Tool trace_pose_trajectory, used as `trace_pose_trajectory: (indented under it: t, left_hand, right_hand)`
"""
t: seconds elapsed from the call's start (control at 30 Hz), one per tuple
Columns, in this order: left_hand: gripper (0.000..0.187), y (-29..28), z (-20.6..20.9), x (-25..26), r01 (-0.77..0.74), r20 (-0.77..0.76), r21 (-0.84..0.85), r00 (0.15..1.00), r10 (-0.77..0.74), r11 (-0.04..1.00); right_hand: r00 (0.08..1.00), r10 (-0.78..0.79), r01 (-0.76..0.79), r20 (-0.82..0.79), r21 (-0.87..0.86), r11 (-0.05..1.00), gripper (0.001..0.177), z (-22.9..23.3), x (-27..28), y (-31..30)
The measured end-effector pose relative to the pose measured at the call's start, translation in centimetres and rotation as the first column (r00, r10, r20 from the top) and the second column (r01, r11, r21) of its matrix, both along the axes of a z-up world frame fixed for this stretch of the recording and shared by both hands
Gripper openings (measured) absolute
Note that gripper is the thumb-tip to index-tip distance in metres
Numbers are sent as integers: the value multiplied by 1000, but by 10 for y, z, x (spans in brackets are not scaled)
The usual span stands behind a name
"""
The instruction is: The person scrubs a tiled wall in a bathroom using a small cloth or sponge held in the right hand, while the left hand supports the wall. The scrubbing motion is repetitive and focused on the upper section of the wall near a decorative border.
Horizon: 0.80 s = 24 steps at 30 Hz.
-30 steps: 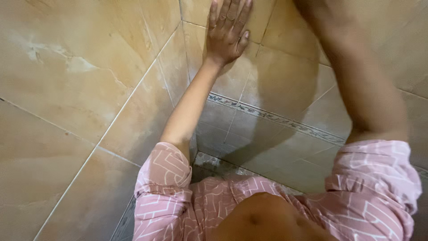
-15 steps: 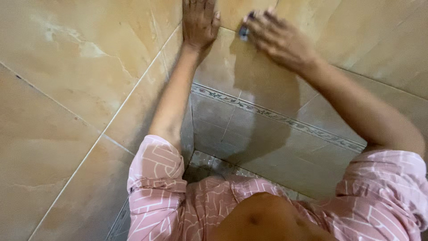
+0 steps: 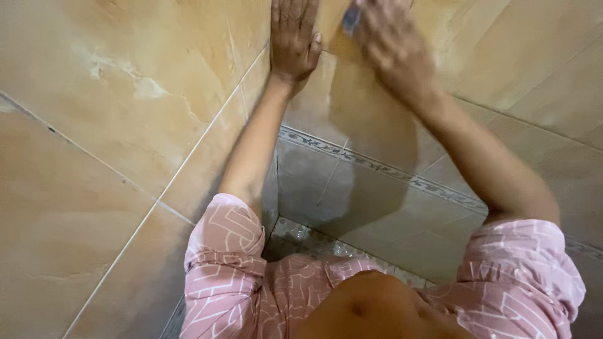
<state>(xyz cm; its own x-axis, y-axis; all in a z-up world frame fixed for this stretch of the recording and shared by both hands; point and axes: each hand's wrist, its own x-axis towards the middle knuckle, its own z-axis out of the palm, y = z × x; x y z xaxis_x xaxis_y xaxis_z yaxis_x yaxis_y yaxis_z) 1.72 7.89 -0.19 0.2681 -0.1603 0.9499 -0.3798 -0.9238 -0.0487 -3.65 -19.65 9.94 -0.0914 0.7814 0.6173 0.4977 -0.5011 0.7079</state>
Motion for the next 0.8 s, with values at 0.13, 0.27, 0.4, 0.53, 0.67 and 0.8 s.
trace_pose_trajectory:
  t: [0.13, 0.27, 0.4, 0.53, 0.67, 0.8]
  left_hand:
    - [57, -2, -8, 0, -30, -72, -50, 997, 27, 998]
    - [55, -33, -12, -23, 33, 52, -159, 998, -25, 987]
    - [56, -96, -12, -65, 292, 62, -209, 956, -285, 933]
    - [48, -120, 3, -65, 439, 105, -433, 892, -440, 787]
    - [47, -124, 5, -63, 403, 124, -458, 912, -392, 793]
    - [38, -122, 3, -38, 181, 200, -364, 973, -114, 914]
  right_hand:
    - [993, -80, 67, -85, -140, 988, 40, -39, -14, 1]
    - [966, -33, 8, -257, -100, 995, 37, -39, -10, -4]
    - [879, 321, -236, -352, 265, 935, 35, -26, 6, 20]
    - [866, 336, -226, -369, 310, 923, 38, -23, 0, 38]
    - [901, 247, -200, -357, 163, 966, 49, -17, -18, 26]
    - [825, 300, -199, -478, 251, 947, 33, -5, -44, -6]
